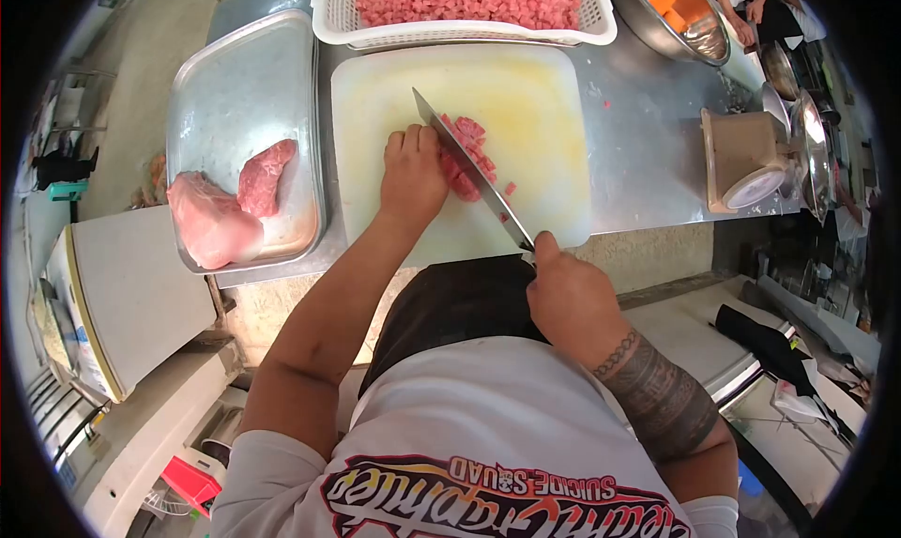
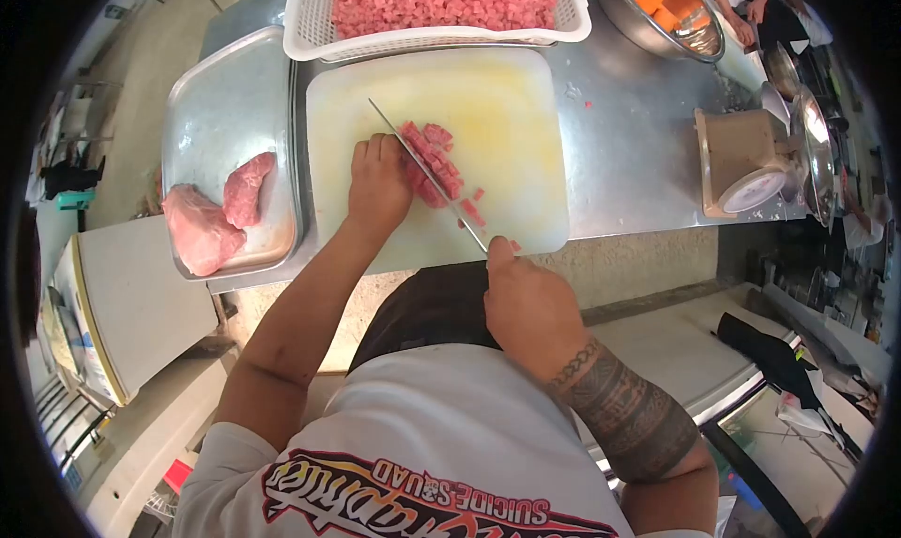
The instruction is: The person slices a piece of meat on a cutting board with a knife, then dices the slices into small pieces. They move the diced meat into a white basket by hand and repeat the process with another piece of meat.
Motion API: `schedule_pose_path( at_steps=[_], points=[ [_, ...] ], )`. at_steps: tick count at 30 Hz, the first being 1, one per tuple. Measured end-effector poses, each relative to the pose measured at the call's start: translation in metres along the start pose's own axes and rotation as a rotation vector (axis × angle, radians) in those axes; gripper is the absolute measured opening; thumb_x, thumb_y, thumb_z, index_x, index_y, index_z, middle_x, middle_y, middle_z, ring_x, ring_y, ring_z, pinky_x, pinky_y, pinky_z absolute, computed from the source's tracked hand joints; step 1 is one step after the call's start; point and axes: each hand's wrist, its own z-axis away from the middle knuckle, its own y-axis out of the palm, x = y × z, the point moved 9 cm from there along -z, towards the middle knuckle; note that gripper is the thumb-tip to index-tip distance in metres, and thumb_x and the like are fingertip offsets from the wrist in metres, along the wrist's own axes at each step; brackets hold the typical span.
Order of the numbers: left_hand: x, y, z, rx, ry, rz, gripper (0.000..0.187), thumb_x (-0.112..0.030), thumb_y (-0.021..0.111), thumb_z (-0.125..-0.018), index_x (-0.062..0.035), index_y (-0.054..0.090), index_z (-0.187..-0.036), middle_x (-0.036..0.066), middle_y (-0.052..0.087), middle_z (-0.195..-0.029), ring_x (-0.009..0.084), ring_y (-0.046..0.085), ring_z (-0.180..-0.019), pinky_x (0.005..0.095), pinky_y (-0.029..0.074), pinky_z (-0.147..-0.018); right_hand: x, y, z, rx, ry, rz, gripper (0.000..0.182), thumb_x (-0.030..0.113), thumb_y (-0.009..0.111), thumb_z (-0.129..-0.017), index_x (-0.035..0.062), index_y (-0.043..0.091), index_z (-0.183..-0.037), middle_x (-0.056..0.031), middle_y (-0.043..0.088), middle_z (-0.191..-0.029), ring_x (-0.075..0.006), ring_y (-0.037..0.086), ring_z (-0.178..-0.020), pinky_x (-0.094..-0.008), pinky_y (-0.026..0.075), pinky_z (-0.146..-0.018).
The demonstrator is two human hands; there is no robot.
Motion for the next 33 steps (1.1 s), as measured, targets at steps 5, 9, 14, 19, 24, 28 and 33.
schedule_pose_path(
  at_steps=[5, 9, 14, 19, 24, 28, 33],
  points=[
    [0.0, 0.005, 0.0, -0.035, 0.061, -0.068, 0.02, -0.006, 0.061, -0.089, -0.0009, 0.06, -0.108, 0.018, 0.063, -0.106, 0.0393, 0.057, -0.099, 0.0496, 0.047, -0.092, 0.003, 0.03, -0.05, -0.12, -0.057, -0.033, 0.043, 0.007, 0.061, -0.093, -0.0089, 0.052, -0.132, -0.0213, 0.072, -0.082, -0.0395, 0.074, -0.077, -0.0492, 0.06, -0.068],
    [0.005, 0.008, -0.001, 0.053, 0.009, -0.103, 0.021, -0.008, 0.06, -0.091, -0.0007, 0.061, -0.111, 0.017, 0.065, -0.11, 0.0391, 0.058, -0.1, 0.0492, 0.048, -0.093, 0.001, 0.031, -0.076, -0.189, -0.053, -0.055, 0.045, 0.009, 0.061, -0.093, -0.0094, 0.052, -0.134, -0.0224, 0.073, -0.084, -0.0399, 0.074, -0.077, -0.0503, 0.06, -0.068],
    [0.014, -0.004, -0.005, 0.104, -0.086, -0.03, 0.016, -0.007, 0.058, -0.096, 0.0007, 0.062, -0.109, 0.021, 0.065, -0.108, 0.0418, 0.059, -0.099, 0.0508, 0.048, -0.092, 0.008, 0.009, -0.058, -0.251, -0.053, -0.038, 0.03, 0.009, 0.061, -0.093, -0.0052, 0.054, -0.119, -0.024, 0.072, -0.084, -0.0405, 0.074, -0.077, -0.0503, 0.06, -0.067],
    [0.008, -0.004, -0.006, 0.109, -0.057, -0.074, 0.012, -0.006, 0.058, -0.096, 0.0002, 0.062, -0.106, 0.021, 0.064, -0.106, 0.0421, 0.059, -0.099, 0.0512, 0.048, -0.092, 0.008, -0.003, -0.004, -0.149, 0.006, -0.011, 0.019, 0.008, 0.062, -0.093, -0.0013, 0.051, -0.107, -0.023, 0.072, -0.083, -0.0408, 0.074, -0.077, -0.0504, 0.06, -0.068],
    [0.012, 0.004, -0.001, 0.097, -0.041, -0.108, 0.016, -0.007, 0.062, -0.09, -0.0012, 0.061, -0.105, 0.018, 0.063, -0.105, 0.0388, 0.059, -0.099, 0.0495, 0.048, -0.092, 0.013, -0.002, -0.004, -0.127, -0.027, -0.025, 0.021, 0.008, 0.061, -0.094, -0.0024, 0.053, -0.11, -0.0224, 0.072, -0.084, -0.0397, 0.075, -0.078, -0.0502, 0.06, -0.067],
    [0.014, 0.01, -0.001, 0.083, -0.002, -0.143, 0.018, -0.005, 0.062, -0.087, -0.0017, 0.061, -0.105, 0.016, 0.062, -0.104, 0.0376, 0.057, -0.099, 0.0486, 0.047, -0.091, 0.018, 0.009, -0.03, -0.217, -0.096, 0.0, 0.021, 0.008, 0.058, -0.095, -0.0038, 0.056, -0.113, -0.0202, 0.072, -0.081, -0.0378, 0.075, -0.075, -0.0485, 0.06, -0.065],
    [0.01, 0.004, 0.003, 0.076, 0.013, -0.139, 0.017, -0.005, 0.06, -0.089, -0.0011, 0.061, -0.105, 0.017, 0.062, -0.105, 0.0381, 0.058, -0.099, 0.0484, 0.049, -0.091, 0.021, 0.032, -0.076, -0.293, -0.086, -0.075, 0.027, 0.009, 0.061, -0.091, -0.0046, 0.052, -0.113, -0.0244, 0.071, -0.081, -0.0446, 0.072, -0.078, -0.0542, 0.058, -0.071]
  ],
)
